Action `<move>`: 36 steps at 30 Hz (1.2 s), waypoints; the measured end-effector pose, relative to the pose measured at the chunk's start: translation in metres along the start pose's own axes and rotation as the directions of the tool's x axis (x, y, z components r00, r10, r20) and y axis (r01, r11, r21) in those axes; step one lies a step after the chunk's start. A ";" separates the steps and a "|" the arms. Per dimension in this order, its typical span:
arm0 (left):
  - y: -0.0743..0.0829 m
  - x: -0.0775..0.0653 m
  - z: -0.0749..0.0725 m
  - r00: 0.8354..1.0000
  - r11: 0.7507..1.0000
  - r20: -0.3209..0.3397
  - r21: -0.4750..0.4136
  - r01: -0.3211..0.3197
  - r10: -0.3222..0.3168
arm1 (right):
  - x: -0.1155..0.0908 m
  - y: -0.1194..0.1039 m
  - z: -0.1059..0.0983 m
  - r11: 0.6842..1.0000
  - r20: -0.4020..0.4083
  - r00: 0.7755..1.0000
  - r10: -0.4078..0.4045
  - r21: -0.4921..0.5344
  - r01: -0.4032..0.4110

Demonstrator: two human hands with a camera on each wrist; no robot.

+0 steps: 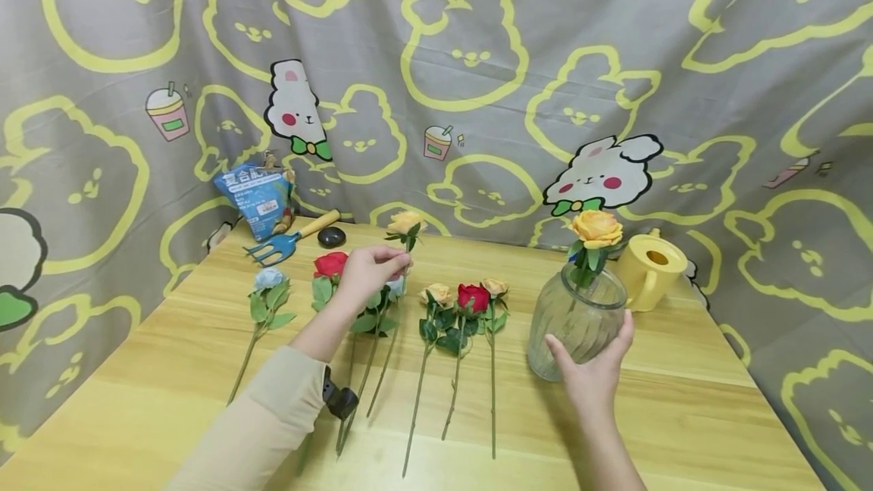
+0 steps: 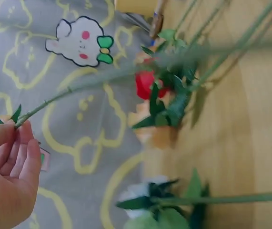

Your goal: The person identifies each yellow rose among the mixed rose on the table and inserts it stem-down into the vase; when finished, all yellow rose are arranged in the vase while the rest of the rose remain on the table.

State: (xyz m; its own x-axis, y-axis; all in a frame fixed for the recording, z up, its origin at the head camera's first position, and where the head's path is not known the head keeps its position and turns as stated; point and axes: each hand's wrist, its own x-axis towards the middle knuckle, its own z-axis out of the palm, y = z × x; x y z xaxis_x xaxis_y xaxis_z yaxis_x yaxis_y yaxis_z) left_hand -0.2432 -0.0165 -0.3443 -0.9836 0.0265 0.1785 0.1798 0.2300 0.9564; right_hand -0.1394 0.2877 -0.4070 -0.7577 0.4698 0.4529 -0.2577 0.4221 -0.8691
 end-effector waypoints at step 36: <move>0.218 -0.016 0.062 0.826 0.803 0.208 -0.444 -0.398 0.524 | -0.002 0.002 0.002 0.999 -0.007 1.000 -0.030 -0.020 0.030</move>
State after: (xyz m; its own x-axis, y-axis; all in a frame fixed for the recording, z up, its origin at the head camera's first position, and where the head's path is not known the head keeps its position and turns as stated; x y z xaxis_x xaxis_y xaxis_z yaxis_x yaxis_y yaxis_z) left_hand -0.1890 0.0932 -0.1527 -0.7214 0.3448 0.6006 0.5424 -0.2580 0.7995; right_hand -0.1392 0.2861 -0.4100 -0.7451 0.4625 0.4806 -0.2687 0.4513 -0.8510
